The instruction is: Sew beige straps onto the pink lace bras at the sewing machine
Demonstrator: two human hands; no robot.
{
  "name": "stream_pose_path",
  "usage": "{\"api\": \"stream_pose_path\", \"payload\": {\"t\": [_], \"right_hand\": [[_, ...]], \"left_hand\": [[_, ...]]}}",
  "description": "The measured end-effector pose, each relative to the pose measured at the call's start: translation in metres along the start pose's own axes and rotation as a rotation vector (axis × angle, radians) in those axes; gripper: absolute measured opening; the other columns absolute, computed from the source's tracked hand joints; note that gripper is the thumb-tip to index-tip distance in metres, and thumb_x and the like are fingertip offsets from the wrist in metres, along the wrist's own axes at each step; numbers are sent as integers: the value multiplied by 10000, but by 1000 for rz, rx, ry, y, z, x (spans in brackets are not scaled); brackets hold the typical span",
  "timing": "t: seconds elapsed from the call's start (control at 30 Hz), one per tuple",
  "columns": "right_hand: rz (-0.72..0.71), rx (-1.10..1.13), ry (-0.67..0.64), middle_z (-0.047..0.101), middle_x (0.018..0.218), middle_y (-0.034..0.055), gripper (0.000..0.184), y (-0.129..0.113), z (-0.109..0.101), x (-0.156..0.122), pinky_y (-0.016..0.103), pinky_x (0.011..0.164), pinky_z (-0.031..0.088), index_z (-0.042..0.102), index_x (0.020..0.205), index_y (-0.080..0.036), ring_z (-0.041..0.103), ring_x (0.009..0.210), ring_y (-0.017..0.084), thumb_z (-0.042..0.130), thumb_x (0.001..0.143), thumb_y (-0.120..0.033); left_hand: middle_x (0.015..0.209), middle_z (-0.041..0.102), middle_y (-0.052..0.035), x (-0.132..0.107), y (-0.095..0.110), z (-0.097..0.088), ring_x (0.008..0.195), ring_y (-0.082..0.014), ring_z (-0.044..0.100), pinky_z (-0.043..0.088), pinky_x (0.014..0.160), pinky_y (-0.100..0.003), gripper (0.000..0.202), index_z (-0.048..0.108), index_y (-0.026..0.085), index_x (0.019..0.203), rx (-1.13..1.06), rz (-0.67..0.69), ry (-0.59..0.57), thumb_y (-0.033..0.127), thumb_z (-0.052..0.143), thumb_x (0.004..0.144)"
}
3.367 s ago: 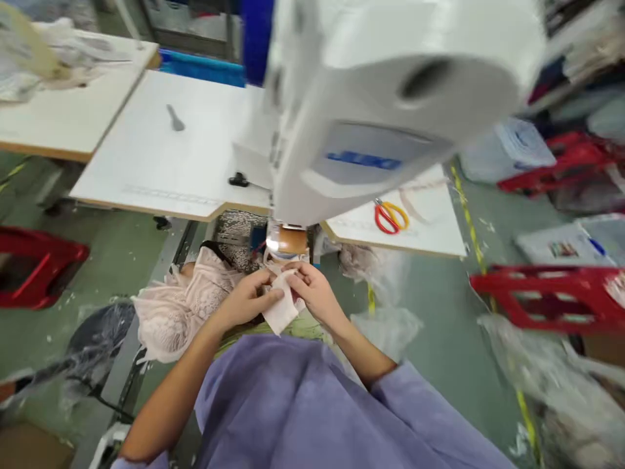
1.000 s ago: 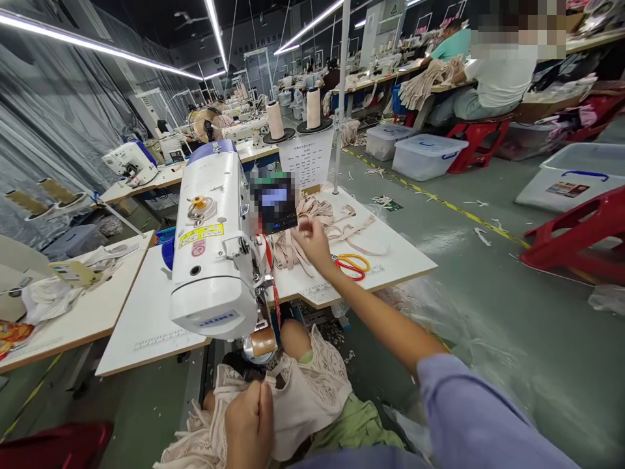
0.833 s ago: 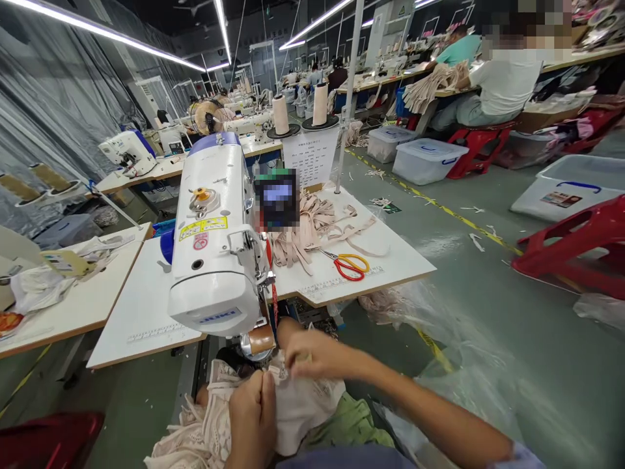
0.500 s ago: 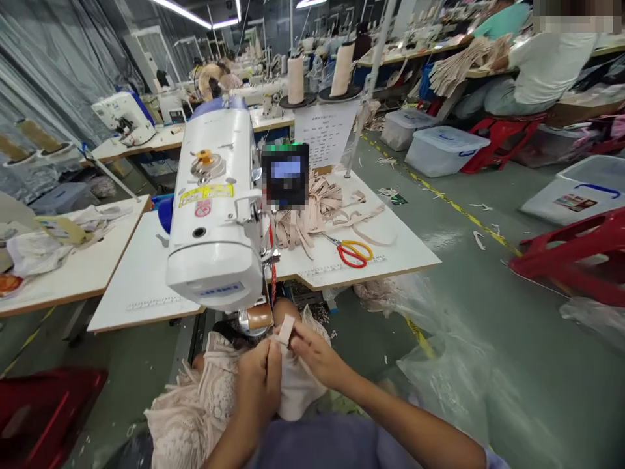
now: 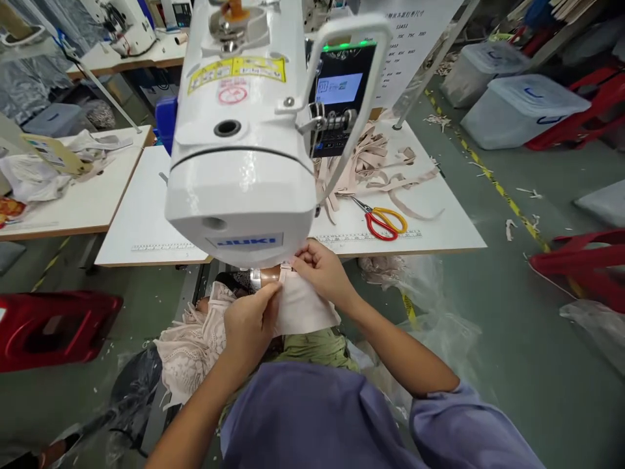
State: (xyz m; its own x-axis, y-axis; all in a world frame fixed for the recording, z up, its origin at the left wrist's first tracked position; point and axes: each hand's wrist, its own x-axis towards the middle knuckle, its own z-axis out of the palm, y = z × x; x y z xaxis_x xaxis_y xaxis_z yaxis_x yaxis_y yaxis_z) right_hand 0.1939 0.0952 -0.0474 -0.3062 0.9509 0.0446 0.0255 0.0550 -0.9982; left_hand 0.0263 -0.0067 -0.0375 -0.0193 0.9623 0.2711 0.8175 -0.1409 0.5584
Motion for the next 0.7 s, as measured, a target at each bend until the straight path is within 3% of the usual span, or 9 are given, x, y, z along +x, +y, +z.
{"api": "stream_pose_path", "payload": {"t": [0.07,0.17,0.4,0.7], "right_hand": [[-19,-15,-37,567,677,-38,174,1,-1,9,244,577,417,569,860,-220,522,610,123,640,863,-379],[-64,-90,-56,614,708,-24,129,-5,0,20,268,631,465,581,858,-223,567,667,147,634,850,-341],[-119,-244,-83,553,611,-30,169,-17,1,34,338,698,485,531,741,-237,546,655,178,614,855,-329],[-107,-292,-88,499,612,-20,211,-23,0,37,331,641,464,515,715,-245,494,620,175,606,871,-355]], "left_hand": [[714,732,-26,3,-4,-1,598,-144,634,351,568,-249,333,740,215,1099,147,81,5,338,442,1019],[632,702,-19,8,-7,-4,537,-142,597,299,528,-255,385,750,222,1130,259,83,5,379,412,1033],[651,716,-14,16,-9,-12,532,-144,587,299,519,-254,388,746,243,1159,266,54,-11,390,411,1033],[740,753,-42,20,-12,-14,633,-162,664,343,547,-248,411,749,221,1143,285,61,-39,400,393,1038]]}}
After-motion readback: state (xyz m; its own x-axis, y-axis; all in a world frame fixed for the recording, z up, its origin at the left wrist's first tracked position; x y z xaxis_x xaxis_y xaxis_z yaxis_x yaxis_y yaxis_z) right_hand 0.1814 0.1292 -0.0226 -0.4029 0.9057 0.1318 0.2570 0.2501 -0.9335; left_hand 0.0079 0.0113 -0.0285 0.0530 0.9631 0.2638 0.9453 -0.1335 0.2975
